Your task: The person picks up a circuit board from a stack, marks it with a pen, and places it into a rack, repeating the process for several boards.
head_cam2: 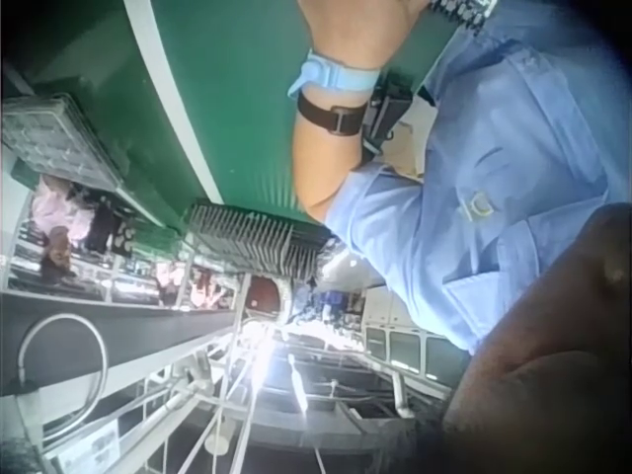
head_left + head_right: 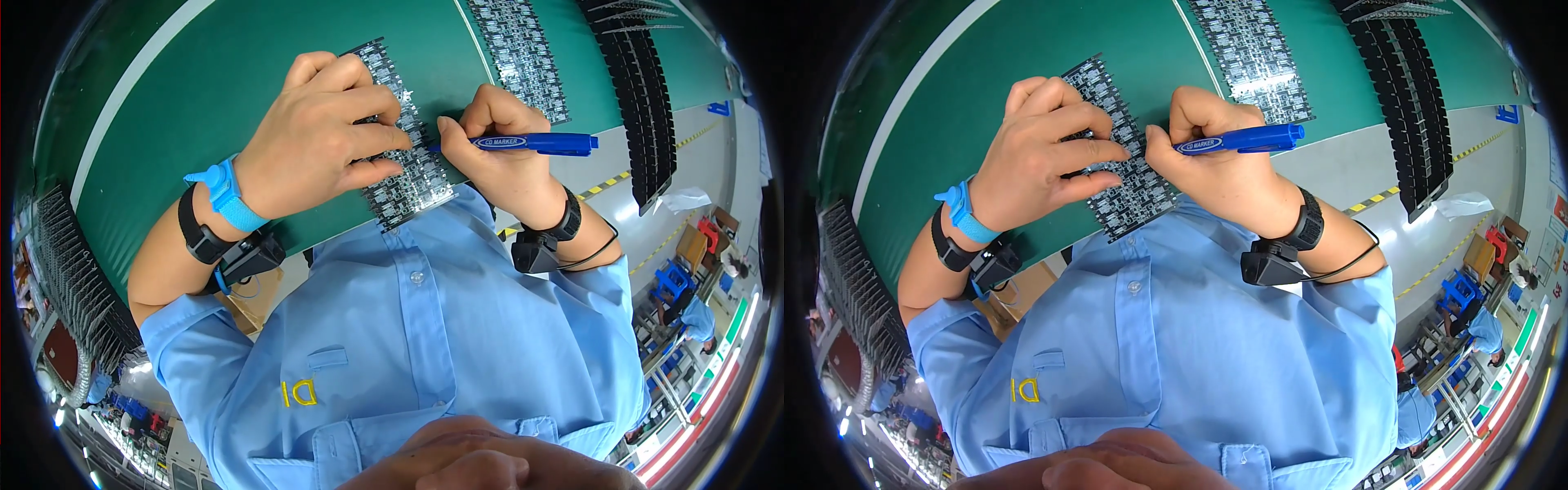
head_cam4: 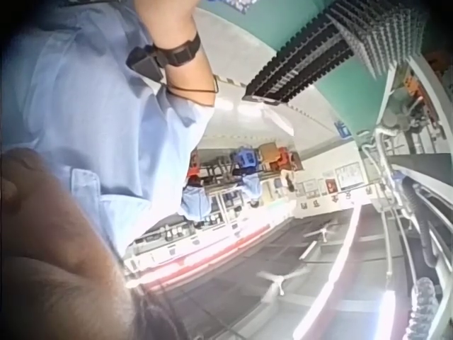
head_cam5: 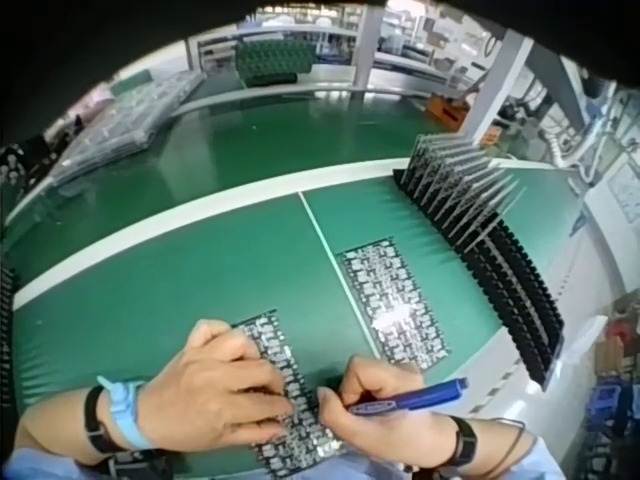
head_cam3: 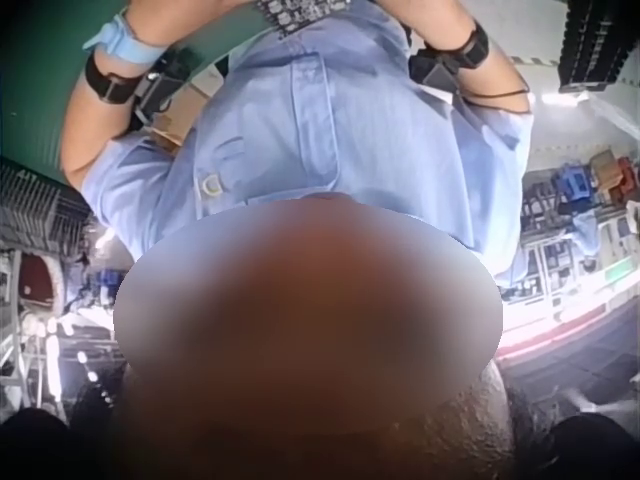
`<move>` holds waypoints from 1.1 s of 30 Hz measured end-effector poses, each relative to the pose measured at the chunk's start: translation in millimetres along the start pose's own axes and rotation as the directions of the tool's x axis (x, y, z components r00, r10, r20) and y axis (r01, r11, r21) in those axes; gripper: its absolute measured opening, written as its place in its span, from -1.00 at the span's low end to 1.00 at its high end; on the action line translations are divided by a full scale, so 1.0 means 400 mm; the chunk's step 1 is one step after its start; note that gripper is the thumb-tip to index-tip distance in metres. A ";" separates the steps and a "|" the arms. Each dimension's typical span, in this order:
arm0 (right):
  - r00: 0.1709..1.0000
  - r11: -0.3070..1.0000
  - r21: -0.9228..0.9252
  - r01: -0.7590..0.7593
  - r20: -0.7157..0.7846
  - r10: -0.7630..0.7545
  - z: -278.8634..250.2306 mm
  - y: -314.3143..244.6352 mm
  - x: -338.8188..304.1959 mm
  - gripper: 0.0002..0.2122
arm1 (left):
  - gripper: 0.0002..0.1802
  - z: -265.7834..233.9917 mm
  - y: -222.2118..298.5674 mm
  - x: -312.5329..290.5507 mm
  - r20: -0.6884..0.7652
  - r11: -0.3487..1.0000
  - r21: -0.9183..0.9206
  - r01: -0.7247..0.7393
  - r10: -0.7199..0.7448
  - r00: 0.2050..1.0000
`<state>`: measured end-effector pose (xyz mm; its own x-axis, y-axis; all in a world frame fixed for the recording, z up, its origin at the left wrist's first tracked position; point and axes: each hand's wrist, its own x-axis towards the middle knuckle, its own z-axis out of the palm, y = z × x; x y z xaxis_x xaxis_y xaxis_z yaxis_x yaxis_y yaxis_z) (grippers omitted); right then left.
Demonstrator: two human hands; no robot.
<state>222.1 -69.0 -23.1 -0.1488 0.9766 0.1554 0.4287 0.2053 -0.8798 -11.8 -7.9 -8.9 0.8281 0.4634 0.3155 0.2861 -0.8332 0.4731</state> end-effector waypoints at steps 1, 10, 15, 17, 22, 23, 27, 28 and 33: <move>1.000 1.000 -0.005 -0.001 0.005 0.001 0.000 -0.001 0.000 -0.68 | -0.64 0.000 0.000 0.000 -0.001 1.000 -0.001 0.001 -0.001 1.000; 0.993 0.981 0.158 -0.109 -0.021 0.114 -0.009 0.000 -0.009 -0.68 | -0.64 0.000 0.000 0.002 -0.005 1.000 -0.003 -0.004 0.004 1.000; 0.996 0.990 0.105 -0.094 -0.004 0.095 -0.016 -0.005 -0.024 -0.69 | -0.66 0.006 -0.004 -0.001 -0.005 0.999 0.001 -0.044 0.044 0.999; 0.997 0.993 0.093 -0.073 0.000 0.074 -0.017 -0.001 -0.031 -0.69 | -0.67 0.006 -0.003 -0.002 -0.002 0.998 0.000 -0.062 0.062 0.998; 1.000 0.997 0.081 0.013 -0.022 -0.012 -0.008 0.007 -0.030 -0.68 | -0.71 0.001 0.005 0.002 0.011 0.997 0.024 -0.068 0.068 0.998; 0.999 0.996 0.085 0.037 -0.035 -0.035 -0.005 0.007 -0.028 -0.67 | -0.71 0.001 0.007 0.002 0.014 0.998 0.024 -0.063 0.063 0.998; 1.000 0.998 0.070 0.008 -0.025 -0.006 -0.005 0.004 -0.030 -0.67 | -0.71 0.000 0.005 0.005 0.023 0.997 0.031 -0.067 0.066 0.998; 1.000 0.998 0.069 0.006 -0.023 -0.005 -0.007 0.002 -0.030 -0.67 | -0.71 0.001 0.004 0.005 0.025 0.997 0.036 -0.071 0.070 0.997; 0.999 0.999 0.027 -0.021 0.032 0.020 -0.013 -0.007 -0.029 -0.67 | -0.75 0.001 0.004 0.004 0.028 0.996 0.060 -0.062 0.061 0.998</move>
<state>227.4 -80.6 -20.2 -0.1683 0.9780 0.1231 0.4076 0.1827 -0.8947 -9.6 -8.7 -8.1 0.8572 0.4032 0.3204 0.2623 -0.8772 0.4021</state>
